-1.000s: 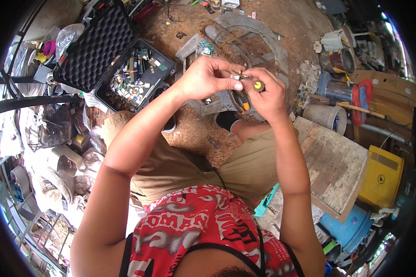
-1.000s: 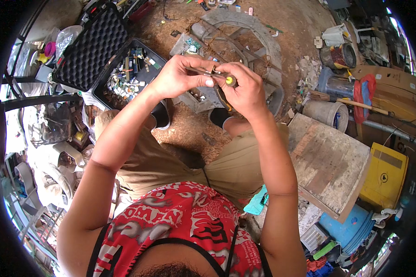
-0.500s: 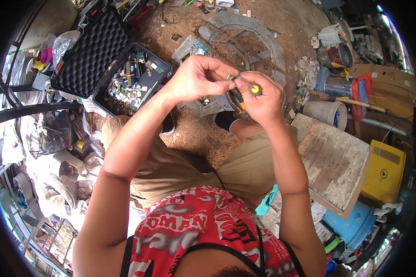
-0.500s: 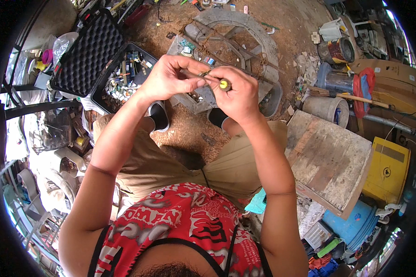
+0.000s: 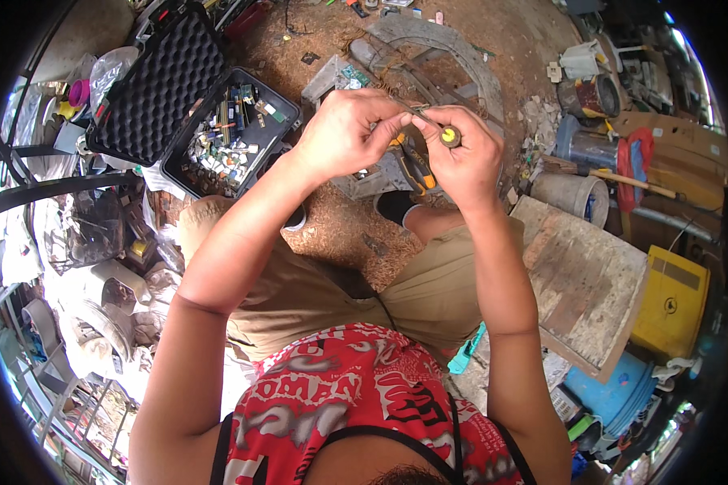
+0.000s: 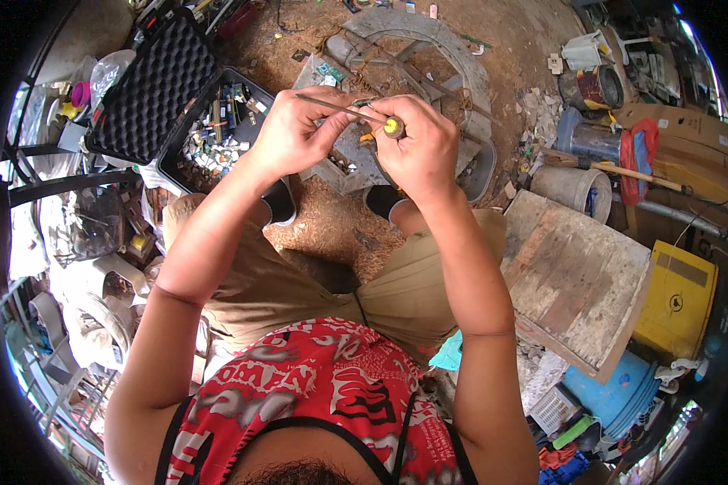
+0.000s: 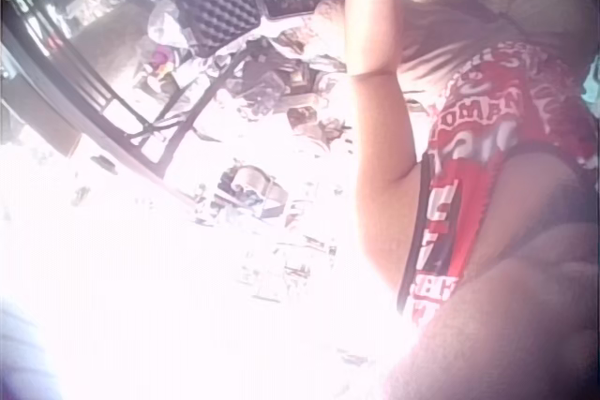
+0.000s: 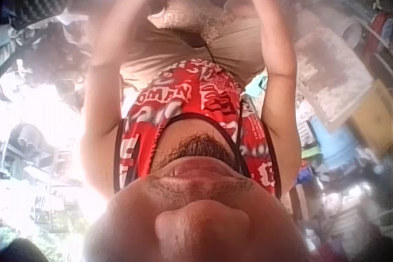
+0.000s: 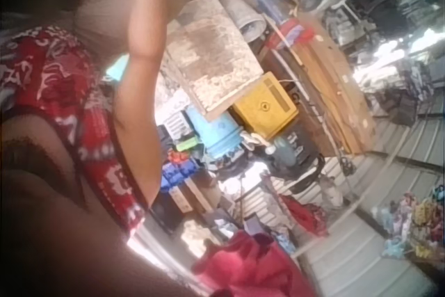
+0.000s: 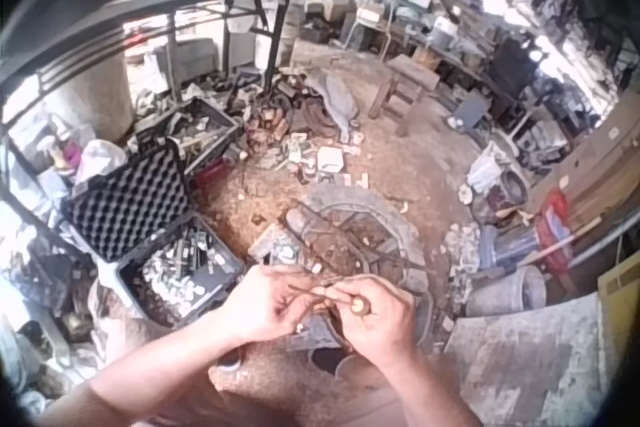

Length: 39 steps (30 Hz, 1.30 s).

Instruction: The person disassembles a small electronic component using a screwdriver and pliers while sitting on the floor.

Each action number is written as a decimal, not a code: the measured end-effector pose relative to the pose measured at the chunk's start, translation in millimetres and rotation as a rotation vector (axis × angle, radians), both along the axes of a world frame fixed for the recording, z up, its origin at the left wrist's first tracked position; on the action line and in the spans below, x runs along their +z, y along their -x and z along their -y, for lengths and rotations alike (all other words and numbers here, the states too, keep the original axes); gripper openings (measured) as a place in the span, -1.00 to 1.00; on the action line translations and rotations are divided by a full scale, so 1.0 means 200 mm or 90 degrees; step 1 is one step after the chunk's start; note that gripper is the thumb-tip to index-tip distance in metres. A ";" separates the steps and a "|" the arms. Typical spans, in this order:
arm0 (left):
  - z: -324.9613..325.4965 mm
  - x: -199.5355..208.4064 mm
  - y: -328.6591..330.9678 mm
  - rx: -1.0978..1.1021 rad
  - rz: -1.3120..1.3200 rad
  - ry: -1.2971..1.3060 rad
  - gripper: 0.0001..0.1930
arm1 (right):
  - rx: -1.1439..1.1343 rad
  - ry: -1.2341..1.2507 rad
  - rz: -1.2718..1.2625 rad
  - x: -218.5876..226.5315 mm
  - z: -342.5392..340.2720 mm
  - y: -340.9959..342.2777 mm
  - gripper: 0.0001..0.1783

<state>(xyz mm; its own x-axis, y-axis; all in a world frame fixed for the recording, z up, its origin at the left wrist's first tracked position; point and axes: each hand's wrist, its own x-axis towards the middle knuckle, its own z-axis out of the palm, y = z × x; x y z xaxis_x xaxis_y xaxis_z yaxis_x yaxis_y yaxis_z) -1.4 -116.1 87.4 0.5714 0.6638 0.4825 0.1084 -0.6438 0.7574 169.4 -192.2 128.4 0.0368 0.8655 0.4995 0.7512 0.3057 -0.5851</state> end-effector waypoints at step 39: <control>-0.11 -0.14 0.00 -0.121 0.263 0.764 -0.69 | -0.364 0.322 -0.294 -0.30 -0.15 -0.45 -0.69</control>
